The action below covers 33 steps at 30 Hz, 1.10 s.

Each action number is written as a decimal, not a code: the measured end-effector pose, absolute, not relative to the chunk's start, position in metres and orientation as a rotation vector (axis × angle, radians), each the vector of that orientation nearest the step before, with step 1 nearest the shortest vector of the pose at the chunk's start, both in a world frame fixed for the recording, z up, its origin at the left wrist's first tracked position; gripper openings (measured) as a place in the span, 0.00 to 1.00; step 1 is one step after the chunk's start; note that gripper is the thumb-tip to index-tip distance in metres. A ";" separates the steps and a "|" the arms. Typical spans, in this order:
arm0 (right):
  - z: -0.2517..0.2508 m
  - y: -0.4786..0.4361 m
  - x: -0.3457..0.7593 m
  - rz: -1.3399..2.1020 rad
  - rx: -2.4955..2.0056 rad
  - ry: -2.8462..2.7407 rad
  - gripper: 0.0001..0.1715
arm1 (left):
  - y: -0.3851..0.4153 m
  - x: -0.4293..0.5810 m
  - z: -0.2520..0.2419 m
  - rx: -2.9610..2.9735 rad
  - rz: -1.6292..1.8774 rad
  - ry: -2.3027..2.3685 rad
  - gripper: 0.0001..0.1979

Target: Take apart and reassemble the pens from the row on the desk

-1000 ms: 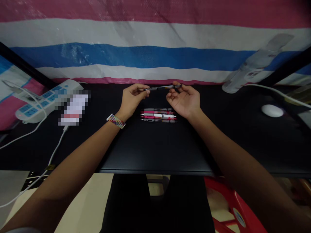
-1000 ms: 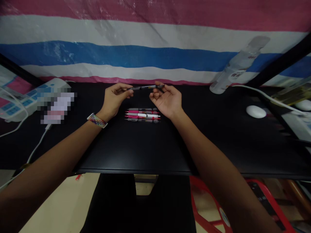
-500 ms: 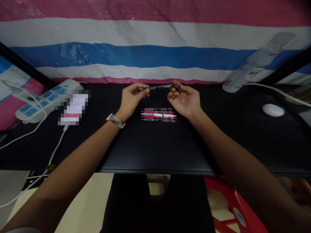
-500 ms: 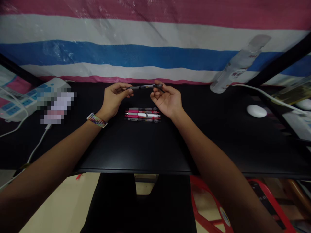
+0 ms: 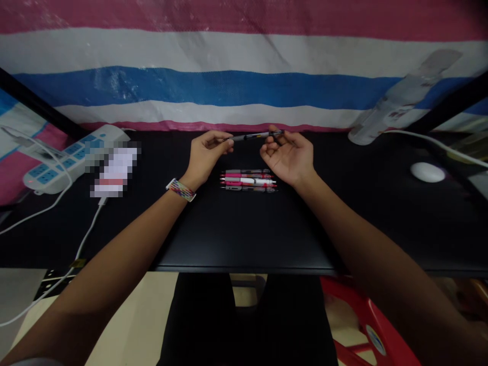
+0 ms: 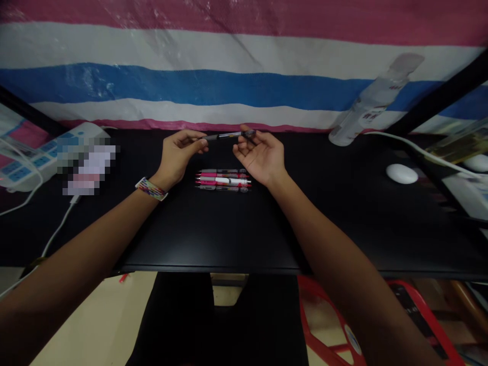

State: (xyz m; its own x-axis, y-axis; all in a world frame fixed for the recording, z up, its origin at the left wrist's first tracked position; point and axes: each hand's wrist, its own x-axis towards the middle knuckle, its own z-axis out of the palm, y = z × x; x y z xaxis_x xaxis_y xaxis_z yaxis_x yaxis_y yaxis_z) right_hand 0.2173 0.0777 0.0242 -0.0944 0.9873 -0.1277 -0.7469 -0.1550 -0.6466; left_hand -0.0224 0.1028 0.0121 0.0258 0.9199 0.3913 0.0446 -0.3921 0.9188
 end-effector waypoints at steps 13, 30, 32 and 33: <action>0.024 0.077 0.217 1.603 -0.655 -0.596 0.17 | 0.103 -0.023 0.013 1.534 1.464 0.996 0.06; 0.019 0.083 0.216 1.575 -0.648 -0.614 0.10 | 0.104 -0.022 0.012 1.520 1.490 0.970 0.10; 0.019 0.083 0.216 1.562 -0.661 -0.656 0.13 | 0.104 -0.022 0.012 1.525 1.481 0.970 0.10; 0.018 0.083 0.216 1.554 -0.666 -0.673 0.13 | 0.104 -0.022 0.012 1.528 1.479 0.970 0.10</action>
